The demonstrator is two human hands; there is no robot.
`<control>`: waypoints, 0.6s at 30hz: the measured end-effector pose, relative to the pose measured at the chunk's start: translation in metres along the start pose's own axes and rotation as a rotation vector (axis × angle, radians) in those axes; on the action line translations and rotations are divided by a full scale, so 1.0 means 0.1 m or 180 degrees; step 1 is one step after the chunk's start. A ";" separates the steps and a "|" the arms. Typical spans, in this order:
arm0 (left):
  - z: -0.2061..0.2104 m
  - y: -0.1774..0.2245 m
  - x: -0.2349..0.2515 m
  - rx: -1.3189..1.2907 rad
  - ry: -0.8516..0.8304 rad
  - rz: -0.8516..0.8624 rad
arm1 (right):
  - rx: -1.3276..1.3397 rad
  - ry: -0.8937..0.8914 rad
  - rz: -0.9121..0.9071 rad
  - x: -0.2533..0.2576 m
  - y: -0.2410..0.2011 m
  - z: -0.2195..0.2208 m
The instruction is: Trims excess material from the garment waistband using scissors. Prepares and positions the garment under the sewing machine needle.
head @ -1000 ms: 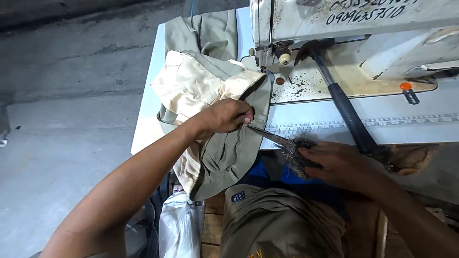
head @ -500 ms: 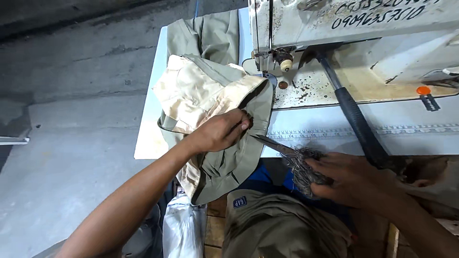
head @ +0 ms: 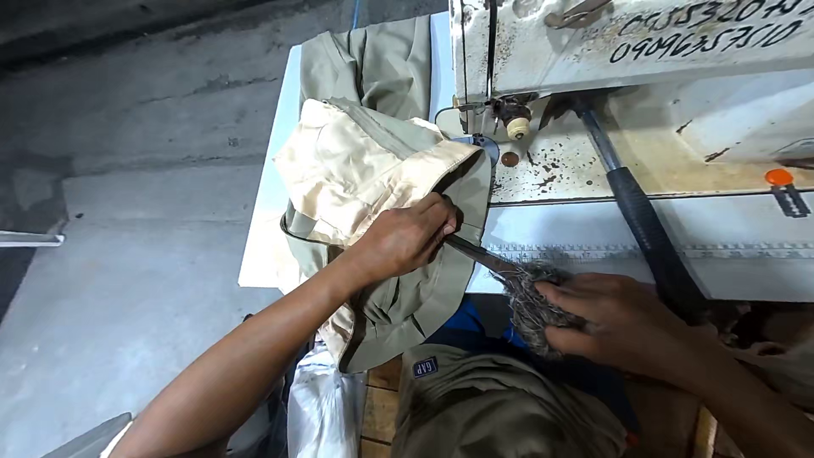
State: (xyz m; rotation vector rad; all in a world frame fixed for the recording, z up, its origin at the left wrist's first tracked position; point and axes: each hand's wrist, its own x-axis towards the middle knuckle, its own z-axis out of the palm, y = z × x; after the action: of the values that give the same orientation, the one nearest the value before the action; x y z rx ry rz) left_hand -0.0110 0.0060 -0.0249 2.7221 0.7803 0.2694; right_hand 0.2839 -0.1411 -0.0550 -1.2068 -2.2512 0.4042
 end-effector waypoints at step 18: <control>-0.26 -0.30 0.47 -0.0580 -0.1376 0.0614 | -0.1049 -0.0054 0.0327 -0.15 -0.37 0.03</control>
State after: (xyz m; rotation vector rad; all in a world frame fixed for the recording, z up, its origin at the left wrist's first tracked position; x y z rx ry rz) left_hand 0.0073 0.0615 -0.0061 2.5467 0.3551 -0.1963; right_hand 0.2647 -0.1743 -0.0439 -1.4922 -2.3393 0.0809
